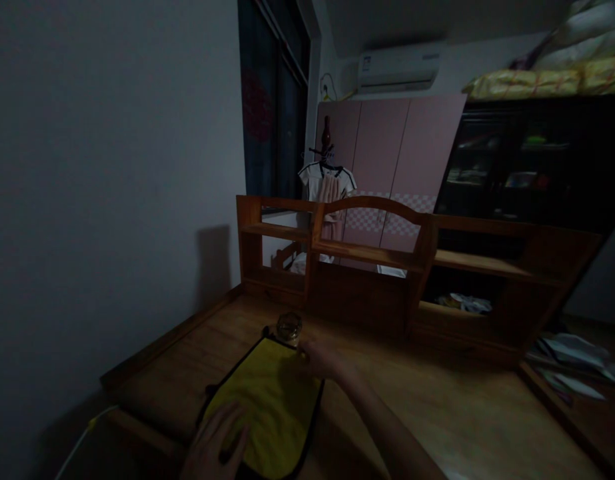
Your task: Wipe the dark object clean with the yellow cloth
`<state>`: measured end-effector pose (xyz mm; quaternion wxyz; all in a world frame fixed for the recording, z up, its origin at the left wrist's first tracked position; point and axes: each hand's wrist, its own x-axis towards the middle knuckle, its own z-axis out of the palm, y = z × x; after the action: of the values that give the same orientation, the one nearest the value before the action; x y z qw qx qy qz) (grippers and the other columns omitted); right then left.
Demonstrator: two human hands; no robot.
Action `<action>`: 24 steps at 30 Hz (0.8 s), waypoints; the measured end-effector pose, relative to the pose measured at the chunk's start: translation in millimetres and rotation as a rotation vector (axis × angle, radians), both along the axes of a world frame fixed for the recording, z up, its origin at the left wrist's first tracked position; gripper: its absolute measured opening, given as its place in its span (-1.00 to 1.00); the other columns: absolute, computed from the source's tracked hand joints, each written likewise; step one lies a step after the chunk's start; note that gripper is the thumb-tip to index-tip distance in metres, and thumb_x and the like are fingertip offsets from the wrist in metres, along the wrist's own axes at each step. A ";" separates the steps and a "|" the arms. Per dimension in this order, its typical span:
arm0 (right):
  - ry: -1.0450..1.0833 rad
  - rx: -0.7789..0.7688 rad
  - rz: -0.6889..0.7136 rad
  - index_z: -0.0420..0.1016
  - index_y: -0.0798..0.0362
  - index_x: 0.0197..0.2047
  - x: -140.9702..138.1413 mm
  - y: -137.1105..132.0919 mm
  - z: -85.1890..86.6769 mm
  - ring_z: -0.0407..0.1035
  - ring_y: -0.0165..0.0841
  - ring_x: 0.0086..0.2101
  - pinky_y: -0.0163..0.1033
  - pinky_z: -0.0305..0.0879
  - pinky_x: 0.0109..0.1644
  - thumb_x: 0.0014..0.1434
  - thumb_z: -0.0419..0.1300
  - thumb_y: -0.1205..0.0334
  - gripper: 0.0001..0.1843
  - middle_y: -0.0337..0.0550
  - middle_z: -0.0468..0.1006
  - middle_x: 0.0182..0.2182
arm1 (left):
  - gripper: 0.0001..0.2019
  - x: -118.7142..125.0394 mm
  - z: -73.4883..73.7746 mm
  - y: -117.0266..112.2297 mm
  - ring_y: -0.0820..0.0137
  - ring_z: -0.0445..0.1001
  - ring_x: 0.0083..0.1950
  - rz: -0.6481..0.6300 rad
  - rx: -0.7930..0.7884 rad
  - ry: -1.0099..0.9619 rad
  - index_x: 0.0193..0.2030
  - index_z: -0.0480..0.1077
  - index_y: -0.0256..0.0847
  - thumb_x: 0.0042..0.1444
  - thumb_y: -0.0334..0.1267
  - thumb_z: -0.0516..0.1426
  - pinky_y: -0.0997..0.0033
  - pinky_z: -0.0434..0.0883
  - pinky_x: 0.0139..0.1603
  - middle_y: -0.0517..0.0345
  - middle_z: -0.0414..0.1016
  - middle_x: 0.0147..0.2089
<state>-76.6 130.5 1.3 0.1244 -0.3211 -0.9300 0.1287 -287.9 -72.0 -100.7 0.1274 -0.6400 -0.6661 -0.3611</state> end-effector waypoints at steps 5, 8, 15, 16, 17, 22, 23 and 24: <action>-0.044 0.013 0.018 0.42 -0.03 0.00 -2.4 -11.9 -7.0 0.39 -0.22 -0.25 -0.27 0.24 -0.23 0.10 0.14 0.19 -0.65 -0.07 0.48 -0.22 | -0.57 0.7 -0.8 7.7 0.21 0.35 0.15 -0.035 -0.040 0.081 0.08 0.32 -0.09 0.06 -0.06 0.13 0.12 0.42 0.09 0.07 0.38 0.13; -0.031 0.016 0.002 0.24 -0.10 0.17 -7.0 -11.4 -5.1 0.39 -0.21 -0.21 -0.25 0.26 -0.19 0.13 0.09 0.22 -0.50 -0.04 0.43 -0.13 | -0.57 -3.9 0.1 12.4 0.21 0.33 0.16 -0.040 -0.048 0.094 0.09 0.30 -0.09 0.07 -0.07 0.12 0.12 0.41 0.10 0.06 0.36 0.15; 0.033 0.035 -0.090 0.05 -0.25 0.26 -21.2 -5.1 1.3 0.34 -0.24 -0.08 -0.22 0.23 -0.08 0.17 -0.01 0.36 -0.39 -0.14 0.34 0.04 | -0.59 -12.0 -1.4 21.8 0.19 0.35 0.14 -0.021 -0.021 0.096 0.05 0.35 -0.10 0.07 -0.05 0.11 0.10 0.41 0.08 0.05 0.39 0.12; 0.039 0.036 -0.111 -0.01 -0.24 0.28 -23.5 -3.5 0.6 0.34 -0.22 -0.09 -0.21 0.24 -0.09 0.15 0.00 0.38 -0.35 -0.13 0.35 0.03 | -0.60 -12.7 -1.8 22.6 0.20 0.36 0.13 -0.020 -0.016 0.101 0.04 0.35 -0.11 0.07 -0.05 0.11 0.11 0.42 0.08 0.04 0.40 0.12; 0.046 0.037 -0.132 -0.07 -0.23 0.29 -26.0 -1.7 -0.4 0.35 -0.21 -0.10 -0.20 0.24 -0.10 0.14 0.01 0.38 -0.30 -0.12 0.38 0.01 | -0.60 -13.4 -2.2 23.3 0.20 0.36 0.13 -0.020 -0.011 0.108 0.04 0.35 -0.11 0.07 -0.05 0.11 0.11 0.42 0.08 0.04 0.40 0.11; 0.089 0.039 -0.212 0.13 -0.09 0.21 -36.1 6.5 -8.2 0.38 -0.17 -0.15 -0.19 0.23 -0.16 0.17 0.03 0.35 -0.47 -0.03 0.46 -0.10 | -0.60 -16.1 -4.0 23.6 0.21 0.40 0.09 -0.032 0.022 0.151 0.02 0.37 -0.09 0.04 -0.05 0.13 0.16 0.44 0.05 0.06 0.43 0.09; 0.101 0.039 -0.222 0.19 -0.07 0.17 -37.3 7.3 -9.5 0.38 -0.17 -0.14 -0.20 0.22 -0.16 0.18 0.02 0.34 -0.52 -0.03 0.46 -0.11 | -0.60 -16.0 -3.9 23.4 0.22 0.40 0.09 -0.032 0.027 0.151 0.02 0.38 -0.10 0.04 -0.05 0.14 0.17 0.44 0.05 0.05 0.43 0.09; 0.115 0.038 -0.228 0.23 -0.06 0.14 -38.3 7.9 -10.4 0.38 -0.18 -0.14 -0.21 0.22 -0.16 0.19 0.02 0.34 -0.57 -0.04 0.46 -0.11 | -0.60 -15.7 -3.7 23.1 0.21 0.40 0.10 -0.032 0.032 0.148 0.02 0.38 -0.11 0.04 -0.05 0.14 0.17 0.44 0.05 0.05 0.43 0.09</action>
<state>-114.9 138.4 -9.1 0.1974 -0.4144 -0.8810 0.1143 -303.6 -48.9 -104.4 0.1809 -0.6734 -0.6388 -0.3253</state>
